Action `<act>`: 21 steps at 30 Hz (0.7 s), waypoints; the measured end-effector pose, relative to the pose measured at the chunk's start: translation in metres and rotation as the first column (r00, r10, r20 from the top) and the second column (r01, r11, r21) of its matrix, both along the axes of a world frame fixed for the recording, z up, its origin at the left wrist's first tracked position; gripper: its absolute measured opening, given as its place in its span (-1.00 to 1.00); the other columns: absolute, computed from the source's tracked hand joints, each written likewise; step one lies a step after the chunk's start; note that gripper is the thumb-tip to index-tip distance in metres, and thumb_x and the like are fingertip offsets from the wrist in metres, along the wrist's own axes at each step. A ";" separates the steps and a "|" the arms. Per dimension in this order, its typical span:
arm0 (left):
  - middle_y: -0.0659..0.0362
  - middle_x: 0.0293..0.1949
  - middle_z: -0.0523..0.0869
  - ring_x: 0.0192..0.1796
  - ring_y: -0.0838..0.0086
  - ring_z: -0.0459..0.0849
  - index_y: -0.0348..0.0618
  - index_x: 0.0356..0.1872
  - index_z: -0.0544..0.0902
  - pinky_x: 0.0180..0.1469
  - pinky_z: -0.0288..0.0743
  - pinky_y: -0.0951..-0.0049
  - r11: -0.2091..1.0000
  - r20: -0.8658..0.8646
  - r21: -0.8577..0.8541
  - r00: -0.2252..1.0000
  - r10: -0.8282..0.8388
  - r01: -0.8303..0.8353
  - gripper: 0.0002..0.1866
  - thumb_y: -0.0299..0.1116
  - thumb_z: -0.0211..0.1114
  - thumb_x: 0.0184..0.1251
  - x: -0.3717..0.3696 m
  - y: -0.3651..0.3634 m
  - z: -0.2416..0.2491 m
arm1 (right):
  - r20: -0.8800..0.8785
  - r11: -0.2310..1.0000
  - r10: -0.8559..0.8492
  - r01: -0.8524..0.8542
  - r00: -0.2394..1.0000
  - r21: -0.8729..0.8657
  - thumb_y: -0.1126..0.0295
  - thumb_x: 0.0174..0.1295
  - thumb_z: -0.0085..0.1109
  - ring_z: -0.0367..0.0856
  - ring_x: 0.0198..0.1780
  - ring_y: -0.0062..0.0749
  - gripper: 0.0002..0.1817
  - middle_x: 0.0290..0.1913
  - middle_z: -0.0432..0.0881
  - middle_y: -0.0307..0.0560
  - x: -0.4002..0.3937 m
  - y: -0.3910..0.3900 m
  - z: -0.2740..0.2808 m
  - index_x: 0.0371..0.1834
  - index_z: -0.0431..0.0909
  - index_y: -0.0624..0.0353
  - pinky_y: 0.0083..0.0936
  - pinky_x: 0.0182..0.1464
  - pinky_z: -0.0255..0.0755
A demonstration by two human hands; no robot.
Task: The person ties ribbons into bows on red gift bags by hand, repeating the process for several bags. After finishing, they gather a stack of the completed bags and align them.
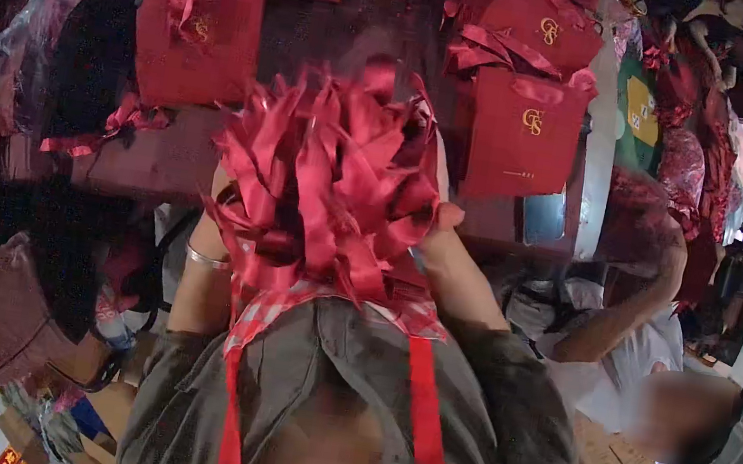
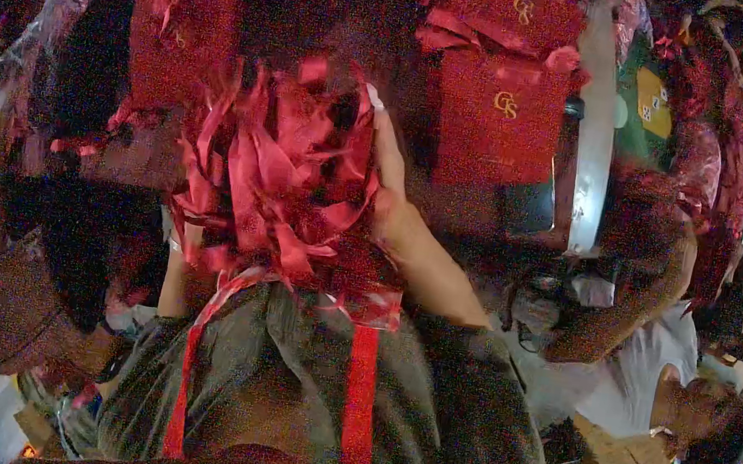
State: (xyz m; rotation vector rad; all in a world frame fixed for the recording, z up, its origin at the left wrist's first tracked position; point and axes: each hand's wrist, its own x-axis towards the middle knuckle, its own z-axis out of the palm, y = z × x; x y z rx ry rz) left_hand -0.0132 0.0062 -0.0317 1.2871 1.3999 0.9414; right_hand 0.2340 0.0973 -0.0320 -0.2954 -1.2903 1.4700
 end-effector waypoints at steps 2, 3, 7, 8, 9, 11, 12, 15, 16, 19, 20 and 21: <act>0.08 0.09 0.51 0.09 0.28 0.52 -0.16 0.17 0.41 0.14 0.41 0.29 0.999 -0.011 0.046 1.000 0.008 -0.008 -0.43 -0.25 0.31 0.10 0.006 0.000 0.006 | 0.115 0.997 -0.045 0.037 0.992 0.072 -0.48 0.06 -0.17 -0.03 0.47 -0.15 0.15 0.48 -0.07 0.03 0.003 0.001 -0.014 0.50 -0.25 0.15 -0.20 0.43 -0.07; 0.09 0.07 0.52 0.08 0.28 0.53 -0.16 0.15 0.42 0.12 0.42 0.30 0.997 -0.010 0.081 1.000 0.013 -0.012 -0.45 -0.28 0.31 0.10 0.010 0.003 0.009 | 0.079 0.994 0.034 -0.026 0.996 -0.106 -0.50 0.04 -0.15 -0.01 0.46 -0.15 0.16 0.46 -0.04 0.02 0.005 -0.002 -0.006 0.49 -0.23 0.17 -0.21 0.43 -0.06; 0.12 -0.04 0.59 -0.02 0.31 0.58 -0.15 0.05 0.51 0.03 0.47 0.33 0.960 -0.033 0.278 0.998 0.045 -0.034 -0.57 -0.39 0.30 0.10 0.014 0.016 -0.016 | 0.099 0.973 0.059 -0.034 0.993 -0.230 -0.49 0.02 -0.13 0.00 0.45 -0.12 0.17 0.45 -0.02 0.05 0.008 0.000 0.009 0.47 -0.19 0.20 -0.17 0.42 -0.07; 0.15 -0.12 0.62 -0.08 0.31 0.60 -0.15 -0.02 0.55 -0.02 0.49 0.35 0.937 -0.061 0.349 0.997 0.055 -0.030 -0.65 -0.42 0.28 0.11 0.011 0.017 -0.032 | 0.123 0.973 0.052 -0.023 0.991 -0.230 -0.49 0.01 -0.12 0.00 0.45 -0.12 0.17 0.45 -0.01 0.05 0.010 0.001 0.011 0.47 -0.19 0.20 -0.16 0.42 -0.07; 0.17 -0.16 0.64 -0.12 0.34 0.61 -0.14 -0.04 0.57 -0.05 0.51 0.35 0.991 0.177 0.012 0.976 0.126 -0.130 -0.69 -0.41 0.25 0.14 0.012 0.016 -0.019 | 0.148 0.974 0.046 -0.011 0.988 -0.227 -0.48 0.01 -0.11 0.00 0.45 -0.11 0.17 0.45 -0.01 0.06 0.011 0.000 0.012 0.46 -0.18 0.21 -0.16 0.42 -0.07; 0.18 -0.21 0.68 -0.17 0.40 0.64 -0.14 -0.06 0.58 -0.08 0.53 0.33 0.988 0.266 -0.050 0.952 0.154 -0.145 -0.73 -0.36 0.17 0.21 0.020 0.014 -0.043 | 0.199 0.974 0.030 0.016 0.980 -0.224 -0.48 0.00 -0.10 0.01 0.45 -0.09 0.17 0.45 0.00 0.07 0.015 -0.003 0.018 0.46 -0.16 0.22 -0.14 0.41 -0.07; 0.19 -0.23 0.69 -0.19 0.43 0.66 -0.14 -0.07 0.58 -0.10 0.54 0.33 0.985 0.308 -0.082 0.936 0.171 -0.153 -0.74 -0.34 0.14 0.24 0.025 0.015 -0.053 | 0.227 0.975 0.019 0.032 0.974 -0.218 -0.48 -0.01 -0.09 0.01 0.45 -0.09 0.17 0.44 0.00 0.08 0.018 -0.005 0.020 0.45 -0.15 0.22 -0.13 0.41 -0.07; 0.08 0.04 0.61 0.06 0.35 0.59 -0.19 0.07 0.51 0.10 0.45 0.27 0.878 0.143 -0.472 0.990 -0.009 0.076 -0.64 -0.26 0.09 0.32 0.004 0.016 -0.065 | 0.302 0.976 -0.014 0.078 0.953 -0.204 -0.47 -0.03 -0.07 0.02 0.44 -0.06 0.17 0.44 0.02 0.09 0.023 -0.014 0.027 0.44 -0.12 0.24 -0.11 0.41 -0.08; 0.08 0.08 0.57 0.09 0.33 0.56 -0.20 0.11 0.48 0.13 0.42 0.25 0.949 0.077 -0.304 0.995 -0.066 0.086 -0.59 -0.23 0.12 0.29 0.007 0.015 -0.047 | 0.331 0.976 -0.025 0.095 0.943 -0.198 -0.47 -0.03 -0.06 0.02 0.44 -0.05 0.17 0.43 0.02 0.10 0.023 -0.015 0.029 0.43 -0.11 0.25 -0.10 0.41 -0.08; 0.06 0.21 0.43 0.17 0.29 0.47 -0.23 0.20 0.37 0.22 0.31 0.17 0.958 -0.175 0.221 0.974 -0.145 0.183 -0.42 -0.14 0.22 0.21 0.021 0.011 0.013 | 0.397 0.974 -0.052 0.135 0.916 -0.184 -0.47 -0.05 -0.04 0.02 0.44 -0.03 0.17 0.43 0.03 0.12 0.023 -0.017 0.034 0.42 -0.09 0.26 -0.07 0.40 -0.08; 0.06 0.23 0.40 0.19 0.28 0.45 -0.23 0.21 0.35 0.24 0.29 0.16 0.930 -0.218 0.303 0.965 -0.144 0.207 -0.39 -0.13 0.24 0.19 0.024 0.016 0.017 | 0.415 0.973 -0.059 0.145 0.908 -0.178 -0.46 -0.05 -0.03 0.03 0.44 -0.02 0.17 0.42 0.04 0.12 0.023 -0.017 0.037 0.42 -0.08 0.27 -0.07 0.40 -0.08; 0.06 0.25 0.38 0.20 0.27 0.44 -0.24 0.23 0.33 0.25 0.27 0.15 0.895 -0.260 0.382 0.956 -0.135 0.230 -0.36 -0.11 0.25 0.18 0.027 0.020 0.020 | 0.431 0.973 -0.069 0.155 0.900 -0.168 -0.46 -0.06 -0.03 0.03 0.43 -0.02 0.17 0.42 0.04 0.13 0.023 -0.018 0.039 0.41 -0.07 0.27 -0.06 0.40 -0.08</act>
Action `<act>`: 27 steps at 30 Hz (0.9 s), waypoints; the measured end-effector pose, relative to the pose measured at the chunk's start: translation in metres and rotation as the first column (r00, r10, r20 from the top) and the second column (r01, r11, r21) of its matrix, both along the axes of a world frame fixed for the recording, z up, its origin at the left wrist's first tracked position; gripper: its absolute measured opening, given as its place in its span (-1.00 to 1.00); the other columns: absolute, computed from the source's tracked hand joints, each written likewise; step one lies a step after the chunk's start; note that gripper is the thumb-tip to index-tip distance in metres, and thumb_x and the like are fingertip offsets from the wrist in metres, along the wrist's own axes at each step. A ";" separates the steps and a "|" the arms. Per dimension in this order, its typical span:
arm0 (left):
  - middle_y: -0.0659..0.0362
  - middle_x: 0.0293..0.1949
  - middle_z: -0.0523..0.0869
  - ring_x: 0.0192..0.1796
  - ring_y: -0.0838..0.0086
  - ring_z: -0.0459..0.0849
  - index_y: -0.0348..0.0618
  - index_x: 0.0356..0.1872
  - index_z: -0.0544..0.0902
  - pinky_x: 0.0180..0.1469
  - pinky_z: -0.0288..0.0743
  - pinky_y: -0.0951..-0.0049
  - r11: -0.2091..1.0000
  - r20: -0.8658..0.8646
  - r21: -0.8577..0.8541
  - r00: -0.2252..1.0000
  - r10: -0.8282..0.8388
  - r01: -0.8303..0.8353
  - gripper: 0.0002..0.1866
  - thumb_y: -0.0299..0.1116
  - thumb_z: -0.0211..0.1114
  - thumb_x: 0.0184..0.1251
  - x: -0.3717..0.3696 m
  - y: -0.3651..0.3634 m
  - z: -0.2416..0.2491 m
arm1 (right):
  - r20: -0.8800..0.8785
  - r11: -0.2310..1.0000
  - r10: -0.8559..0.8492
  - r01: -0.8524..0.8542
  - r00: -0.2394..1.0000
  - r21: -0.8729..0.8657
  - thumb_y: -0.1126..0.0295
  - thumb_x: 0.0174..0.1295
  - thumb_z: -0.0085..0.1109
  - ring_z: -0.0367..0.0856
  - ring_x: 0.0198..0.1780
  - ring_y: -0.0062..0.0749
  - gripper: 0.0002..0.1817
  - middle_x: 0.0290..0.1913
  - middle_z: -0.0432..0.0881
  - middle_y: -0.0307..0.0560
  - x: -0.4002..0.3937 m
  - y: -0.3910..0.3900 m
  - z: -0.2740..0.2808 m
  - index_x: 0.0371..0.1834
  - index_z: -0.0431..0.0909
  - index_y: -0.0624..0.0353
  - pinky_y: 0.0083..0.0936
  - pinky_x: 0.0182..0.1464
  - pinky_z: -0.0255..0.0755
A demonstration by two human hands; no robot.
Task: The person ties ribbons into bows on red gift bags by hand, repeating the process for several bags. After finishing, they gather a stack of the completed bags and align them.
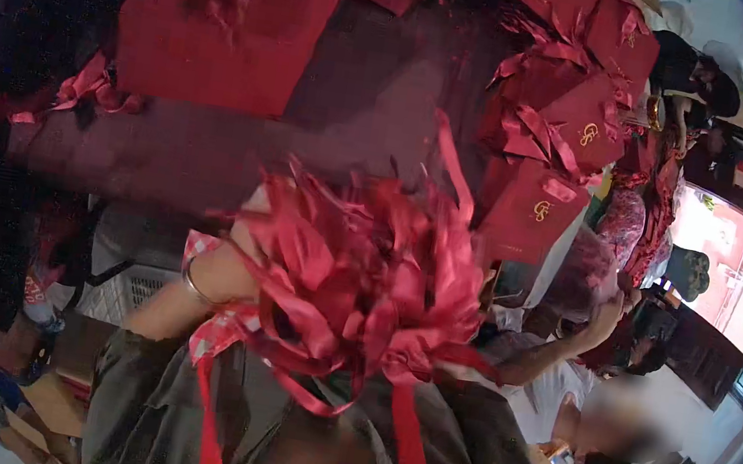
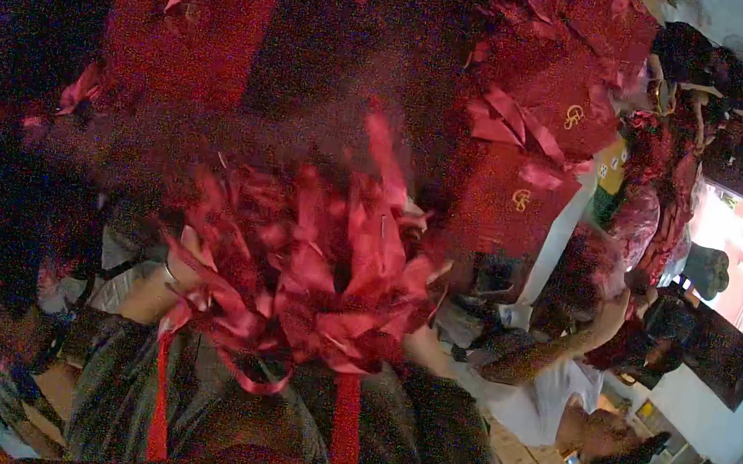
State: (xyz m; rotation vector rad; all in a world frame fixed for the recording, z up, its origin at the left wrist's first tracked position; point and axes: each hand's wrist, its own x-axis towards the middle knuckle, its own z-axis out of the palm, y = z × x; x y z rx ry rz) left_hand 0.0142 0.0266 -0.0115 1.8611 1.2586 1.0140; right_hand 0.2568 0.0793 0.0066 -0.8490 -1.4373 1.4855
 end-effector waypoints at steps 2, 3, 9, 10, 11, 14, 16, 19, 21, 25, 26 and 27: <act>0.06 0.11 0.46 0.13 0.24 0.46 -0.21 0.08 0.43 0.19 0.29 0.21 1.000 0.049 0.011 0.998 -0.029 0.028 -0.40 -0.06 0.30 0.07 0.005 0.008 -0.002 | 0.035 1.000 -0.012 0.011 0.999 0.005 -0.46 -0.07 -0.01 0.03 0.43 0.00 0.17 0.42 0.05 0.14 0.000 -0.002 0.003 0.40 -0.05 0.28 -0.04 0.39 -0.09; 0.06 0.04 0.50 0.09 0.22 0.47 -0.20 0.01 0.47 0.16 0.30 0.24 0.999 0.077 0.010 0.996 -0.046 0.045 -0.41 -0.03 0.33 0.01 0.008 0.009 -0.002 | 0.055 1.000 -0.017 0.017 0.998 0.003 -0.46 -0.08 -0.01 0.03 0.43 0.01 0.17 0.41 0.05 0.15 -0.001 -0.003 0.004 0.40 -0.04 0.29 -0.03 0.39 -0.09; 0.08 -0.07 0.61 -0.06 0.21 0.59 -0.20 -0.11 0.59 0.05 0.37 0.29 0.946 0.249 -0.237 0.955 -0.161 0.221 -0.49 -0.07 0.36 -0.06 0.016 0.030 -0.031 | 0.179 0.996 -0.025 0.009 0.983 0.089 -0.44 -0.11 0.04 0.05 0.42 0.05 0.18 0.40 0.08 0.18 -0.006 0.006 0.018 0.37 0.01 0.32 0.02 0.38 -0.10; 0.08 -0.07 0.61 -0.06 0.22 0.59 -0.20 -0.11 0.59 0.06 0.37 0.29 0.947 0.323 -0.266 0.942 -0.087 0.178 -0.50 -0.08 0.36 -0.05 0.015 0.033 -0.027 | 0.198 0.993 -0.031 0.009 0.980 0.114 -0.44 -0.12 0.04 0.05 0.42 0.06 0.18 0.40 0.08 0.19 -0.006 0.005 0.021 0.37 0.02 0.33 0.03 0.38 -0.10; 0.08 -0.06 0.61 -0.07 0.22 0.60 -0.19 -0.10 0.60 0.06 0.38 0.28 0.945 0.395 -0.298 0.919 -0.008 0.137 -0.50 -0.10 0.36 -0.05 0.014 0.035 -0.022 | 0.228 0.990 -0.027 -0.006 0.973 0.143 -0.44 -0.12 0.05 0.05 0.42 0.07 0.18 0.39 0.09 0.20 -0.006 0.008 0.025 0.37 0.03 0.33 0.03 0.38 -0.10; 0.10 -0.05 0.61 -0.08 0.23 0.61 -0.18 -0.08 0.60 0.08 0.38 0.27 0.899 0.575 -0.436 0.781 0.245 0.039 -0.52 -0.14 0.36 -0.03 0.017 0.031 -0.002 | 0.392 0.956 -0.017 -0.099 0.920 0.275 -0.44 -0.14 0.07 0.06 0.41 0.09 0.18 0.39 0.10 0.21 -0.008 0.016 0.039 0.35 0.05 0.35 0.06 0.37 -0.10; 0.07 -0.04 0.60 -0.04 0.18 0.58 -0.18 -0.05 0.57 0.08 0.40 0.24 0.996 0.518 -0.054 0.851 0.087 -0.069 -0.53 -0.22 0.38 -0.04 0.018 0.028 -0.034 | 0.531 0.902 -0.031 -0.206 0.847 0.381 -0.43 -0.15 0.09 0.06 0.41 0.11 0.18 0.38 0.11 0.23 -0.011 0.024 0.058 0.34 0.07 0.36 0.08 0.37 -0.10; 0.03 0.00 0.57 0.03 0.10 0.53 -0.19 -0.03 0.54 0.10 0.39 0.18 0.993 0.486 0.061 0.872 0.061 -0.103 -0.52 -0.32 0.37 -0.06 0.015 0.018 -0.054 | 0.703 0.799 -0.074 -0.380 0.707 0.465 -0.43 -0.17 0.11 0.07 0.41 0.13 0.18 0.37 0.12 0.24 -0.017 0.033 0.088 0.33 0.10 0.38 0.10 0.36 -0.11; 0.02 0.00 0.56 0.05 0.08 0.51 -0.20 -0.03 0.53 0.11 0.38 0.17 0.992 0.509 -0.086 0.852 0.123 -0.092 -0.53 -0.37 0.35 -0.07 0.017 0.012 -0.052 | 0.812 0.713 -0.115 -0.522 0.572 0.468 -0.42 -0.18 0.12 0.07 0.40 0.14 0.18 0.37 0.13 0.26 -0.026 0.035 0.113 0.32 0.12 0.39 0.12 0.36 -0.11; 0.04 -0.04 0.56 0.04 0.11 0.51 -0.19 -0.05 0.54 0.12 0.38 0.22 0.987 0.320 0.076 0.941 0.113 -0.144 -0.55 -0.37 0.32 -0.07 0.019 0.019 -0.022 | 0.908 0.596 -0.167 -0.695 0.384 0.403 -0.41 -0.20 0.15 0.08 0.40 0.17 0.19 0.36 0.15 0.28 -0.043 0.033 0.138 0.31 0.15 0.41 0.15 0.35 -0.11; 0.04 -0.04 0.56 0.05 0.12 0.51 -0.19 -0.06 0.54 0.13 0.38 0.23 0.950 0.211 0.265 0.971 0.110 -0.165 -0.55 -0.36 0.33 -0.07 0.016 0.024 -0.012 | 0.913 0.573 -0.171 -0.717 0.370 0.398 -0.41 -0.20 0.16 0.08 0.40 0.18 0.19 0.36 0.15 0.29 -0.047 0.031 0.136 0.30 0.16 0.42 0.16 0.35 -0.12; 0.05 -0.03 0.56 0.07 0.13 0.50 -0.17 -0.04 0.55 0.15 0.36 0.22 0.988 0.305 0.096 0.948 0.088 -0.123 -0.53 -0.33 0.36 -0.09 0.016 0.020 -0.010 | 0.917 0.556 -0.172 -0.733 0.361 0.393 -0.41 -0.21 0.16 0.08 0.40 0.19 0.19 0.36 0.16 0.29 -0.053 0.029 0.132 0.30 0.17 0.42 0.17 0.35 -0.12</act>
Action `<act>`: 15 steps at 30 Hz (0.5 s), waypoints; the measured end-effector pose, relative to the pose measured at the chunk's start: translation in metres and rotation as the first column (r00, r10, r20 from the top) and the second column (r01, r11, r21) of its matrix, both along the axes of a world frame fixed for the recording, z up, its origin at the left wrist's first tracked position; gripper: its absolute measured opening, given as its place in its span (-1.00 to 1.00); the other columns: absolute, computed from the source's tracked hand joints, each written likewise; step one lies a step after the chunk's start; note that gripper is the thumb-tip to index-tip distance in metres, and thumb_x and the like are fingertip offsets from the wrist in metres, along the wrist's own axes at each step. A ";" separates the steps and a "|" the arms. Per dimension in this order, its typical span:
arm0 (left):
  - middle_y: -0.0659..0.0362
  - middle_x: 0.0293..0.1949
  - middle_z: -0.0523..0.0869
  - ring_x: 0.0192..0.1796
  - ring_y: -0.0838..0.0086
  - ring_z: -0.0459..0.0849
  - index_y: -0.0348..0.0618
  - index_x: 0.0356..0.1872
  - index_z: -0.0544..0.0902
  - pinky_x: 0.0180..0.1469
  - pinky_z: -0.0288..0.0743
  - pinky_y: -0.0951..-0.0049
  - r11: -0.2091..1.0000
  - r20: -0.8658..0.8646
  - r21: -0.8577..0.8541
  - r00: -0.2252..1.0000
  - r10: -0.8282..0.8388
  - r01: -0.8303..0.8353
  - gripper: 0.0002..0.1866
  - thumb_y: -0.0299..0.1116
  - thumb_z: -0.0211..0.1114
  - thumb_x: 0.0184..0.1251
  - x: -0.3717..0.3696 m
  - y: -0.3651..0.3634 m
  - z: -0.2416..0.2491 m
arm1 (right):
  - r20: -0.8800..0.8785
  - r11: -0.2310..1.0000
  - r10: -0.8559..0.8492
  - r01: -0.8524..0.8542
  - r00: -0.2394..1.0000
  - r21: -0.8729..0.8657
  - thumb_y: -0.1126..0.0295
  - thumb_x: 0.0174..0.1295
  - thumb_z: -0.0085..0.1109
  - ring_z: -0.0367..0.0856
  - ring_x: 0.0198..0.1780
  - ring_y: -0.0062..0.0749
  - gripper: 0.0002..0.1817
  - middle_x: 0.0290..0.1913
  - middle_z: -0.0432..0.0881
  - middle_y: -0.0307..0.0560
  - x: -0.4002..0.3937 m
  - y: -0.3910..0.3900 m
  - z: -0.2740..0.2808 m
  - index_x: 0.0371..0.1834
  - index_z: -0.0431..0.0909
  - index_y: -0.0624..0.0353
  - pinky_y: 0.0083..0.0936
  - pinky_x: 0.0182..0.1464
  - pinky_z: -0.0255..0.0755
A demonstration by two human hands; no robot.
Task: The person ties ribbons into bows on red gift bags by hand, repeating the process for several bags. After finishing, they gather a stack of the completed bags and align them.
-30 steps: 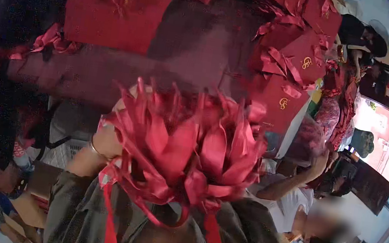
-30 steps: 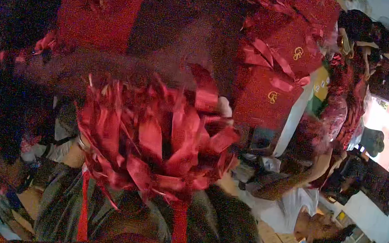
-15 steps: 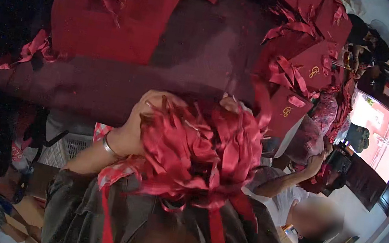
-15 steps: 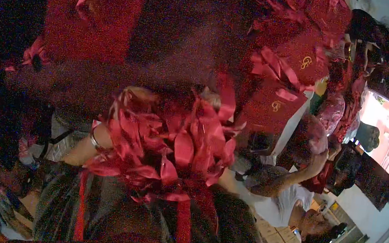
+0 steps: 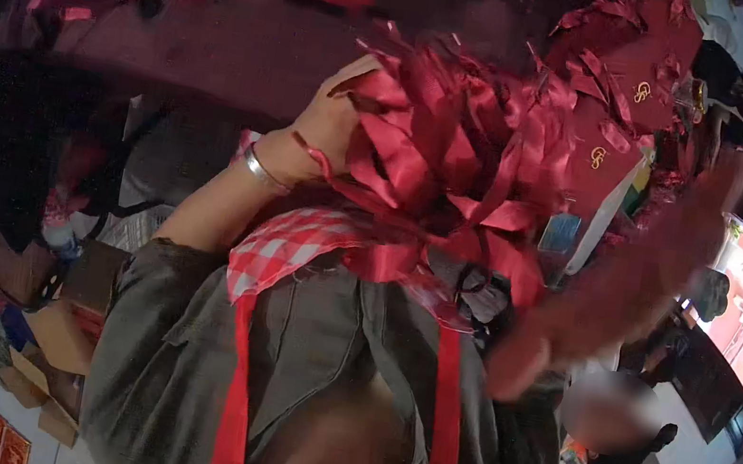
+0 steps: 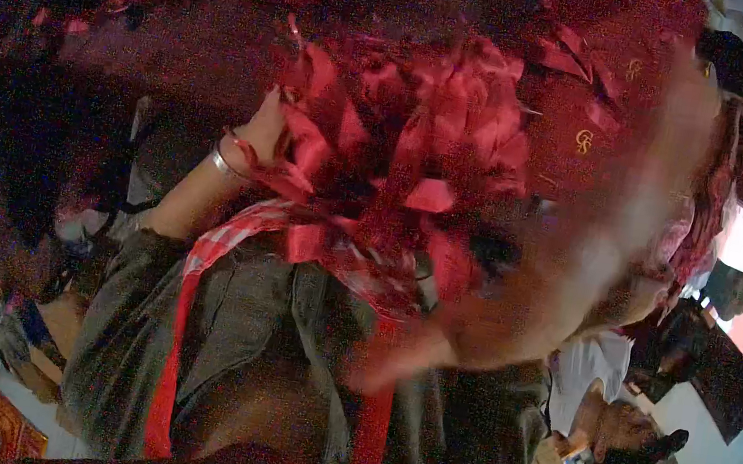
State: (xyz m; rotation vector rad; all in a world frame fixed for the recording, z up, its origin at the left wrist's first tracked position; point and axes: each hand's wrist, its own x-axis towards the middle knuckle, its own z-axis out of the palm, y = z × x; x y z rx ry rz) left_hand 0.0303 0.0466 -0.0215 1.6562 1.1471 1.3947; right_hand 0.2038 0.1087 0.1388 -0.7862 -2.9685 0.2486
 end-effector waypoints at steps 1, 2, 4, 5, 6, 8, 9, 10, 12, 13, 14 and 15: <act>0.07 -0.02 0.56 0.10 0.14 0.48 -0.14 -0.03 0.55 0.18 0.34 0.21 0.986 0.122 -0.151 0.991 -0.054 0.072 -0.50 -0.30 0.39 -0.10 -0.001 -0.004 0.002 | 0.010 1.000 0.019 -0.019 1.000 0.008 -0.41 -0.22 0.17 0.09 0.39 0.20 0.19 0.35 0.16 0.30 -0.005 -0.001 -0.005 0.29 0.18 0.43 0.18 0.35 -0.12; 0.08 0.00 0.56 0.13 0.15 0.46 -0.12 -0.02 0.55 0.20 0.32 0.20 0.945 0.253 -0.285 0.963 -0.088 0.161 -0.48 -0.26 0.41 -0.12 -0.001 -0.009 0.002 | 0.025 0.999 0.042 -0.042 0.999 0.009 -0.41 -0.22 0.18 0.09 0.39 0.21 0.19 0.35 0.17 0.30 -0.008 0.000 -0.011 0.29 0.19 0.43 0.18 0.35 -0.12; 0.09 0.01 0.55 0.15 0.17 0.45 -0.10 -0.01 0.56 0.22 0.30 0.19 0.886 0.388 -0.389 0.917 -0.091 0.253 -0.45 -0.23 0.44 -0.13 -0.002 -0.013 0.002 | 0.002 0.998 0.057 -0.057 0.998 0.027 -0.43 -0.22 0.15 0.09 0.39 0.18 0.20 0.36 0.16 0.31 -0.010 -0.001 -0.021 0.28 0.19 0.45 0.19 0.34 -0.12; 0.11 0.07 0.55 0.18 0.20 0.43 -0.07 0.05 0.55 0.27 0.20 0.17 0.948 0.283 -0.223 0.946 -0.159 0.226 -0.41 -0.13 0.42 -0.11 -0.002 -0.014 0.000 | -0.018 0.997 0.062 -0.062 0.998 0.037 -0.45 -0.21 0.12 0.09 0.39 0.16 0.21 0.36 0.15 0.31 -0.008 -0.002 -0.027 0.27 0.20 0.47 0.20 0.34 -0.13; 0.13 0.09 0.55 0.19 0.21 0.43 -0.05 0.07 0.55 0.29 0.17 0.16 0.992 0.123 -0.008 0.984 -0.125 0.127 -0.40 -0.08 0.39 -0.06 0.002 -0.012 0.006 | -0.045 0.997 0.055 -0.053 0.997 0.048 -0.38 -0.32 0.28 0.09 0.40 0.10 0.38 0.40 0.08 0.24 -0.004 -0.005 -0.031 0.45 -0.15 0.33 0.15 0.37 -0.16; 0.14 0.12 0.55 0.20 0.22 0.43 -0.04 0.10 0.54 0.30 0.14 0.15 0.975 -0.018 0.223 1.000 -0.002 0.006 -0.40 -0.02 0.35 -0.02 0.007 -0.008 0.011 | -0.025 0.996 0.048 -0.046 0.999 0.071 -0.41 -0.25 0.19 0.09 0.40 0.12 0.27 0.39 0.11 0.26 -0.004 -0.009 -0.030 0.36 0.02 0.43 0.16 0.36 -0.15; 0.14 0.11 0.56 0.19 0.21 0.44 -0.03 0.10 0.54 0.28 0.16 0.16 0.966 -0.026 0.260 1.000 0.008 -0.001 -0.41 -0.03 0.33 0.00 0.007 -0.007 0.006 | -0.005 0.996 0.029 -0.029 1.000 0.086 -0.44 -0.17 0.10 0.10 0.39 0.13 0.20 0.37 0.15 0.27 -0.005 -0.012 -0.029 0.26 0.19 0.52 0.17 0.35 -0.13; 0.15 0.09 0.58 0.18 0.21 0.45 -0.02 0.07 0.56 0.26 0.18 0.16 0.976 -0.069 0.217 0.998 -0.006 0.021 -0.44 -0.03 0.32 0.00 0.009 -0.006 0.005 | -0.029 0.996 0.033 -0.030 0.999 0.081 -0.44 -0.15 0.08 0.07 0.41 0.14 0.19 0.38 0.14 0.27 -0.005 -0.013 -0.030 0.29 0.17 0.48 0.25 0.33 -0.17; 0.17 0.05 0.61 0.15 0.21 0.48 -0.01 0.01 0.59 0.22 0.23 0.17 0.990 -0.157 0.130 0.987 -0.039 0.060 -0.49 -0.04 0.31 0.01 0.012 -0.003 0.002 | 0.014 0.982 0.017 -0.019 1.000 0.188 -0.38 -0.14 0.14 0.01 0.44 0.15 0.17 0.41 0.08 0.28 -0.008 -0.023 -0.016 0.35 0.11 0.41 0.24 0.34 -0.18; 0.16 0.02 0.62 0.13 0.22 0.50 -0.02 -0.02 0.61 0.19 0.28 0.19 0.990 -0.115 0.111 0.991 -0.071 0.084 -0.54 -0.08 0.32 0.03 0.011 -0.003 0.006 | -0.010 0.981 0.015 -0.013 1.000 0.193 -0.33 -0.11 0.15 -0.02 0.45 0.15 0.12 0.42 0.07 0.27 -0.014 -0.029 0.001 0.35 0.12 0.39 0.24 0.34 -0.17; 0.15 0.00 0.63 0.11 0.23 0.52 -0.04 -0.06 0.62 0.16 0.32 0.20 0.990 -0.072 0.093 0.992 -0.103 0.109 -0.58 -0.13 0.33 0.04 0.011 -0.004 0.011 | -0.033 0.980 0.014 -0.007 0.999 0.197 -0.28 -0.08 0.16 -0.05 0.46 0.16 0.07 0.43 0.05 0.27 -0.019 -0.036 0.017 0.35 0.14 0.36 0.23 0.33 -0.17; 0.15 -0.02 0.65 0.09 0.24 0.55 -0.05 -0.09 0.64 0.13 0.37 0.22 0.988 -0.028 0.076 0.991 -0.132 0.134 -0.63 -0.18 0.34 0.05 0.010 -0.004 0.015 | -0.076 0.980 0.061 -0.045 0.995 0.195 -0.27 -0.08 0.16 0.04 0.43 0.17 0.04 0.40 0.11 0.27 -0.024 -0.035 0.007 0.31 0.20 0.36 0.30 0.29 -0.12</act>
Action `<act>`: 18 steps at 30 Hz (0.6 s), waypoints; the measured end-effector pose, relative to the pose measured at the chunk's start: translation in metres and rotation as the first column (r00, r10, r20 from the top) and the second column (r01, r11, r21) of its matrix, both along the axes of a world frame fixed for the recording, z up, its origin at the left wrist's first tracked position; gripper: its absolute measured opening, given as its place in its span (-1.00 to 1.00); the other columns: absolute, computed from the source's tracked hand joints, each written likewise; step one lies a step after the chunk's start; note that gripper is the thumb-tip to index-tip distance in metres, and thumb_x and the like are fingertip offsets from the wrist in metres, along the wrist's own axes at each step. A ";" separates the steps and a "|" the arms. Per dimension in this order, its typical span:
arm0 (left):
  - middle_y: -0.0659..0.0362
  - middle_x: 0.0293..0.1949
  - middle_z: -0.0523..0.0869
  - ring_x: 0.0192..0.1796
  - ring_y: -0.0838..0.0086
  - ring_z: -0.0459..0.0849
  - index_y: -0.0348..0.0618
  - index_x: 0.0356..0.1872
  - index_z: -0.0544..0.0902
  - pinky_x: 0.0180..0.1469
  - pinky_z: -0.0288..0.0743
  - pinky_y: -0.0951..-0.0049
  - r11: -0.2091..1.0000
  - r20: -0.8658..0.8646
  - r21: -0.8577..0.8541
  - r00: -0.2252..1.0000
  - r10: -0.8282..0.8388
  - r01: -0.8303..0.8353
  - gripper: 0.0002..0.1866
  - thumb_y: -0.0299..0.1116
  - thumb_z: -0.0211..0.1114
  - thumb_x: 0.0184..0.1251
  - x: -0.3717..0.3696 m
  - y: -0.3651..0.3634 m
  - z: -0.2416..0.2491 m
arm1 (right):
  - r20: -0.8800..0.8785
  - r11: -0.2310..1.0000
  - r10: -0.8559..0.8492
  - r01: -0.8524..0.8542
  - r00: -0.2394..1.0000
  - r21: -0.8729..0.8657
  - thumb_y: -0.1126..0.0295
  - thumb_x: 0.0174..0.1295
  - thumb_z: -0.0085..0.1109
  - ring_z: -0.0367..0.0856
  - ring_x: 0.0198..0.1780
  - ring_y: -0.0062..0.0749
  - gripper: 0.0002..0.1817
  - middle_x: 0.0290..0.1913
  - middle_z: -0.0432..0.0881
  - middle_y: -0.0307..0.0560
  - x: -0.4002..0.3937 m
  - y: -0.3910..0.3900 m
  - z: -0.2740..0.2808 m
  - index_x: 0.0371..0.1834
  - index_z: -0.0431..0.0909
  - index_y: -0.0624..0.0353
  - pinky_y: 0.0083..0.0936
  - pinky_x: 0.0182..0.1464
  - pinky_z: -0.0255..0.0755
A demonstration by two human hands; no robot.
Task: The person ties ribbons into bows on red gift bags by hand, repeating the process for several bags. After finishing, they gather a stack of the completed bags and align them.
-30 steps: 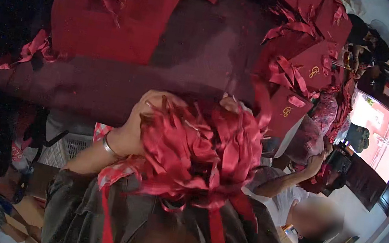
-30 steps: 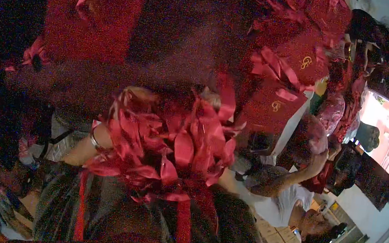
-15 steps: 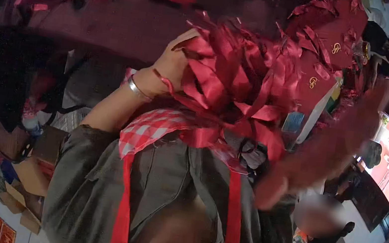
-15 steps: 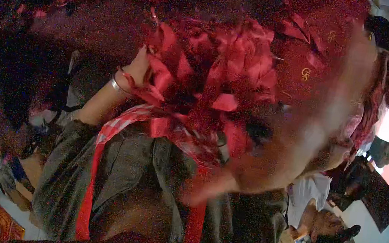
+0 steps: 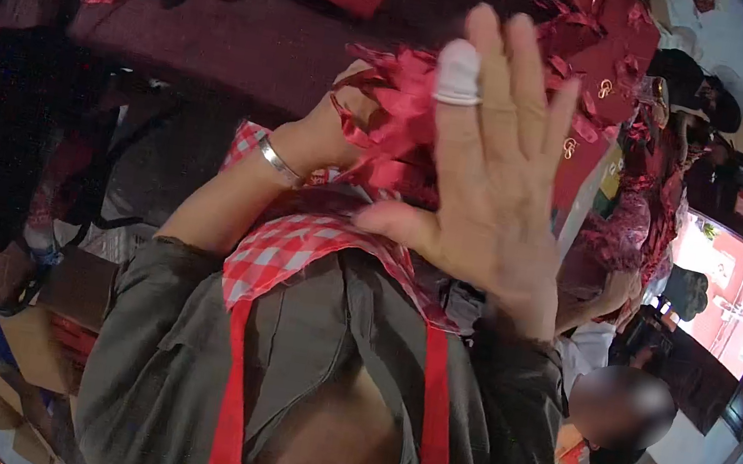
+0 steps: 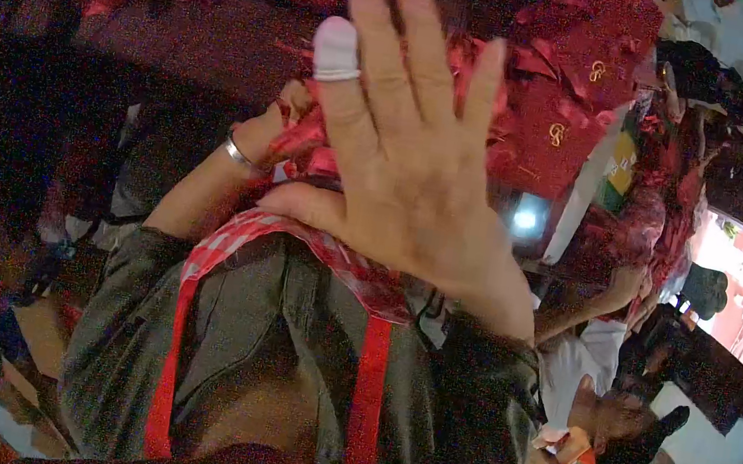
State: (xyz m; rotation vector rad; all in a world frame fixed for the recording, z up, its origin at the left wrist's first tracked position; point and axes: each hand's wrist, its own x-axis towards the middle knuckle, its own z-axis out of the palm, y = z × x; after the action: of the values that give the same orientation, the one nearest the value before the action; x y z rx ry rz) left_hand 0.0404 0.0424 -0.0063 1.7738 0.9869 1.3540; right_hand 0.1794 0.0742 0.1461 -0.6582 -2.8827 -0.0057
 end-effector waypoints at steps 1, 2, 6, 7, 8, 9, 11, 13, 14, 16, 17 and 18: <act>0.15 0.03 0.62 0.12 0.31 0.55 -0.06 -0.01 0.58 0.14 0.39 0.26 0.988 0.268 -0.136 0.963 -0.030 0.068 -0.60 -0.26 0.33 0.09 0.004 -0.005 -0.012 | -0.047 0.999 0.048 -0.048 0.998 -0.007 -0.27 -0.09 0.16 0.12 0.39 0.17 0.01 0.37 0.16 0.27 -0.006 0.007 -0.020 0.28 0.26 0.36 0.36 0.26 -0.07; 0.16 0.09 0.59 0.15 0.37 0.54 -0.07 0.08 0.53 0.15 0.40 0.31 0.952 0.513 -0.252 0.858 -0.022 0.175 -0.57 -0.34 0.32 0.13 0.007 -0.008 -0.019 | 0.057 1.000 0.026 -0.025 0.998 -0.015 -0.20 -0.06 0.21 0.14 0.38 0.14 -0.07 0.35 0.19 0.26 -0.011 0.014 -0.045 0.23 0.31 0.35 0.27 0.28 -0.02; 0.12 0.11 0.57 0.17 0.34 0.52 -0.08 0.11 0.51 0.19 0.38 0.31 0.972 0.411 -0.210 0.912 -0.008 0.103 -0.52 -0.36 0.35 0.10 0.009 -0.006 -0.012 | 0.013 0.993 0.019 -0.018 1.000 -0.114 -0.18 -0.07 0.24 0.09 0.41 0.12 -0.03 0.40 0.13 0.20 -0.010 0.010 -0.043 0.30 0.24 0.32 0.18 0.33 -0.07; 0.11 0.12 0.56 0.17 0.33 0.52 -0.09 0.13 0.50 0.20 0.37 0.31 0.977 0.375 -0.198 0.927 -0.001 0.081 -0.50 -0.37 0.36 0.09 0.009 -0.004 -0.011 | 0.008 0.994 0.013 -0.012 1.000 -0.107 -0.18 -0.07 0.24 0.09 0.41 0.12 -0.03 0.40 0.13 0.20 -0.005 0.011 -0.036 0.30 0.24 0.32 0.18 0.33 -0.07; 0.10 0.13 0.56 0.18 0.32 0.51 -0.09 0.14 0.50 0.22 0.36 0.31 0.981 0.341 -0.184 0.940 0.007 0.059 -0.48 -0.37 0.37 0.09 0.009 -0.002 -0.011 | -0.014 0.990 0.046 -0.048 0.999 -0.135 -0.24 -0.04 0.19 0.06 0.43 0.11 -0.01 0.41 0.11 0.20 0.003 0.013 -0.026 0.33 0.21 0.29 0.18 0.34 -0.08; 0.10 0.13 0.55 0.18 0.31 0.51 -0.10 0.13 0.50 0.22 0.36 0.31 0.966 0.359 -0.244 0.933 0.008 0.086 -0.46 -0.36 0.40 0.06 0.007 -0.001 -0.013 | -0.035 0.983 0.079 -0.083 0.996 -0.162 -0.29 0.00 0.13 0.03 0.44 0.11 0.01 0.42 0.10 0.20 0.014 0.017 -0.017 0.36 0.18 0.27 0.18 0.34 -0.09; 0.09 0.13 0.55 0.18 0.30 0.51 -0.13 0.12 0.51 0.23 0.35 0.30 0.923 0.397 -0.360 0.918 0.019 0.136 -0.42 -0.34 0.45 0.00 0.003 0.002 -0.019 | -0.255 0.997 0.014 -0.033 0.967 -0.073 -0.46 0.03 -0.14 -0.03 0.47 0.08 0.08 0.44 0.08 0.16 0.044 0.033 -0.012 0.40 0.12 0.26 0.05 0.40 -0.18; 0.12 0.12 0.55 0.17 0.34 0.51 -0.16 0.11 0.51 0.24 0.35 0.31 0.970 0.147 -0.234 0.989 -0.026 0.060 -0.45 -0.39 0.44 0.01 -0.002 0.003 -0.025 | -0.671 0.969 -0.206 0.053 0.712 -0.242 -0.52 0.02 -0.24 -0.02 0.47 0.00 0.18 0.42 0.07 0.26 0.065 0.048 -0.025 0.39 -0.02 0.40 -0.13 0.45 -0.19; 0.13 0.12 0.55 0.17 0.36 0.51 -0.17 0.10 0.51 0.24 0.35 0.32 0.984 0.054 -0.173 0.998 -0.024 0.033 -0.47 -0.43 0.42 0.02 -0.003 0.005 -0.031 | -0.841 0.903 -0.409 0.022 0.354 -0.430 -0.52 0.06 -0.30 0.00 0.47 -0.06 0.22 0.40 0.07 0.34 0.072 0.053 -0.038 0.40 -0.17 0.49 -0.29 0.47 -0.16; 0.15 0.12 0.55 0.18 0.36 0.51 -0.17 0.12 0.49 0.25 0.35 0.31 0.983 0.184 -0.178 0.983 -0.015 0.048 -0.50 -0.48 0.36 0.09 -0.001 0.002 -0.036 | -0.815 0.832 -0.544 -0.002 0.201 -0.555 -0.55 0.04 -0.36 -0.01 0.47 -0.03 0.25 0.40 0.06 0.37 0.084 0.058 -0.067 0.41 -0.27 0.47 -0.26 0.48 -0.21; 0.14 0.13 0.54 0.19 0.34 0.50 -0.17 0.15 0.46 0.26 0.35 0.30 0.966 0.391 -0.238 0.920 0.000 0.101 -0.51 -0.49 0.32 0.14 0.002 -0.003 -0.036 | -0.814 0.825 -0.554 -0.017 0.174 -0.565 -0.58 -0.01 -0.36 -0.03 0.47 -0.02 0.27 0.43 0.02 0.31 0.089 0.059 -0.084 0.43 -0.25 0.43 -0.26 0.49 -0.29; 0.14 0.13 0.54 0.19 0.33 0.50 -0.16 0.16 0.44 0.26 0.35 0.29 0.953 0.482 -0.271 0.876 0.014 0.134 -0.52 -0.50 0.29 0.17 0.001 -0.004 -0.040 | -0.814 0.824 -0.556 -0.020 0.169 -0.566 -0.58 -0.01 -0.36 -0.03 0.47 -0.02 0.27 0.43 0.02 0.31 0.090 0.059 -0.096 0.43 -0.25 0.43 -0.26 0.49 -0.29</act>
State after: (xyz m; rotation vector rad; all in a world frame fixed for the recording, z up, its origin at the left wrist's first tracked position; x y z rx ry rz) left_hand 0.0411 0.0386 -0.0464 1.1527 0.7961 1.4247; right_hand 0.2692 0.1332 0.0499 -0.8359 -1.4041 0.7938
